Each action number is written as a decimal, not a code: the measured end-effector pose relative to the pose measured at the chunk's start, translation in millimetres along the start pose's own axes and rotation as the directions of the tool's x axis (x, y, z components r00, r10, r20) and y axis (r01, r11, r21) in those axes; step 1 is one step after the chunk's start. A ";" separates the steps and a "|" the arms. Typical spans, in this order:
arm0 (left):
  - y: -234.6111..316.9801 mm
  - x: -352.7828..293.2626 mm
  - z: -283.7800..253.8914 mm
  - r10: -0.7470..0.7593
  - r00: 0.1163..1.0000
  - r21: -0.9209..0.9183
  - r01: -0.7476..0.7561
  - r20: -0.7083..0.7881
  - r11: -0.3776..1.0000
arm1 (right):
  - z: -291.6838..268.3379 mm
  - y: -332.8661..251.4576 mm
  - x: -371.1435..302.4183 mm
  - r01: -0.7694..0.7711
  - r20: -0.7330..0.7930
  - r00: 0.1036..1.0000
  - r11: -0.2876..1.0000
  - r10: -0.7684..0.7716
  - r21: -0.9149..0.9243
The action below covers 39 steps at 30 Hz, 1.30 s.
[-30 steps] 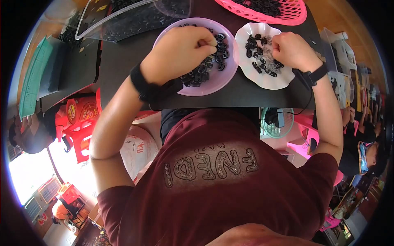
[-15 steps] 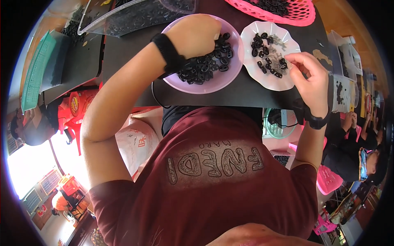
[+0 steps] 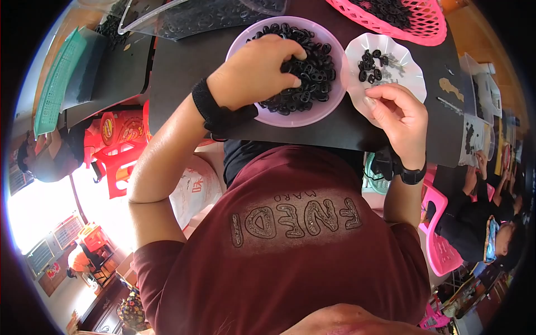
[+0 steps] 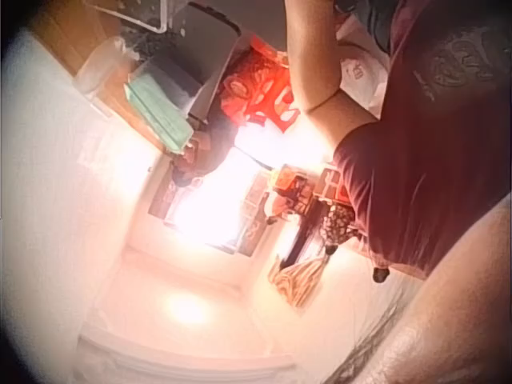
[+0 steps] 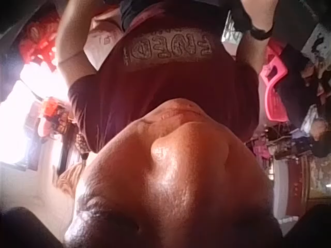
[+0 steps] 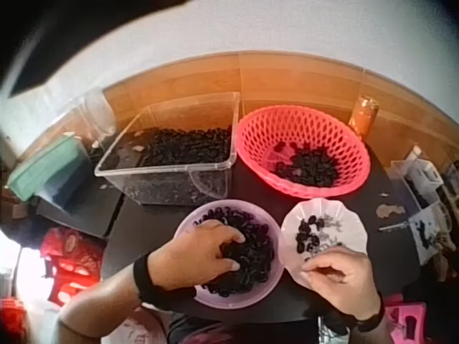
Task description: The person assembles plastic cord locks by hand, fitting springs and plungers into the cord lock housings taken from plates on the table.
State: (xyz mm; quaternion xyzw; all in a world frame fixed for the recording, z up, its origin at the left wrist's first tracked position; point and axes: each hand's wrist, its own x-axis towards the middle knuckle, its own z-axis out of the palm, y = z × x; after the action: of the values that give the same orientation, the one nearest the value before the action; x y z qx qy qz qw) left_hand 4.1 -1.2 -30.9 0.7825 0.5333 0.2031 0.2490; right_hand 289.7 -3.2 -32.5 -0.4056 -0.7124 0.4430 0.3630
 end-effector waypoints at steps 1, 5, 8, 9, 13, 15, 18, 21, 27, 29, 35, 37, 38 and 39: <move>-3.3 4.5 -1.7 0.048 0.997 -0.023 -0.049 -0.053 0.999 | 1.0 2.5 0.5 0.001 0.002 1.000 1.000 -0.001 0.008; -2.9 10.8 -14.1 0.035 0.995 -0.059 -0.040 -0.094 0.997 | 8.0 6.8 -0.3 -0.038 -0.014 0.999 0.991 0.040 0.128; -0.7 15.3 -9.4 0.008 0.998 -0.069 -0.003 0.065 0.998 | 14.2 1.3 0.3 -0.085 -0.007 0.996 0.981 0.087 0.174; 0.1 16.8 -6.8 0.008 0.998 -0.071 -0.003 0.066 0.997 | 16.2 1.4 0.8 -0.087 -0.007 0.996 0.981 0.090 0.173; -3.6 20.2 3.7 0.168 0.982 0.046 -0.172 0.087 0.984 | 22.8 2.5 3.6 -0.049 -0.003 0.999 0.988 0.050 0.144; -5.6 21.9 5.5 0.218 0.973 0.066 -0.223 0.074 0.973 | 24.6 1.3 4.3 -0.051 0.014 0.999 0.986 0.049 0.156; -7.1 22.9 4.8 0.199 0.977 0.086 -0.205 0.076 0.975 | 26.9 -0.2 5.8 -0.047 0.018 0.999 0.986 0.045 0.159; -8.4 22.1 -1.6 0.055 0.998 0.095 -0.056 0.009 0.994 | 29.1 0.0 6.6 -0.054 0.014 0.999 0.983 0.053 0.174; -1.6 4.3 1.1 0.180 0.983 0.116 -0.184 0.043 0.976 | 33.6 -1.0 8.9 -0.050 0.036 0.998 0.986 0.044 0.160; -2.1 3.9 3.6 0.177 0.980 0.113 -0.186 0.089 0.976 | 35.6 -1.2 9.7 -0.068 0.034 0.997 0.985 0.063 0.156; 3.7 -1.8 4.2 0.142 0.987 0.069 -0.147 0.072 0.987 | 47.3 0.8 11.6 -0.115 0.005 0.993 0.937 0.120 0.329; 9.9 -4.2 -0.8 0.057 0.997 0.013 -0.057 0.054 0.998 | 55.4 -0.5 14.0 -0.126 -0.001 0.990 0.888 0.141 0.441; 11.5 -6.6 -2.9 -0.073 0.997 -0.216 0.079 0.035 0.973 | 59.3 -0.7 15.4 -0.136 -0.001 0.987 0.826 0.163 0.547; 12.9 -8.4 -4.1 -0.202 0.978 -0.433 0.202 0.048 0.879 | 61.9 0.6 17.8 -0.126 0.019 0.990 0.802 0.141 0.584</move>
State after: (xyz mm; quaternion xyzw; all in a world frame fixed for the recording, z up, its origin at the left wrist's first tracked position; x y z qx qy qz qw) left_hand 8.2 -12.3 -20.3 0.6474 0.5529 0.2892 0.4377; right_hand 228.4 -7.8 -51.5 -0.3295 -0.5073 0.6593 0.4466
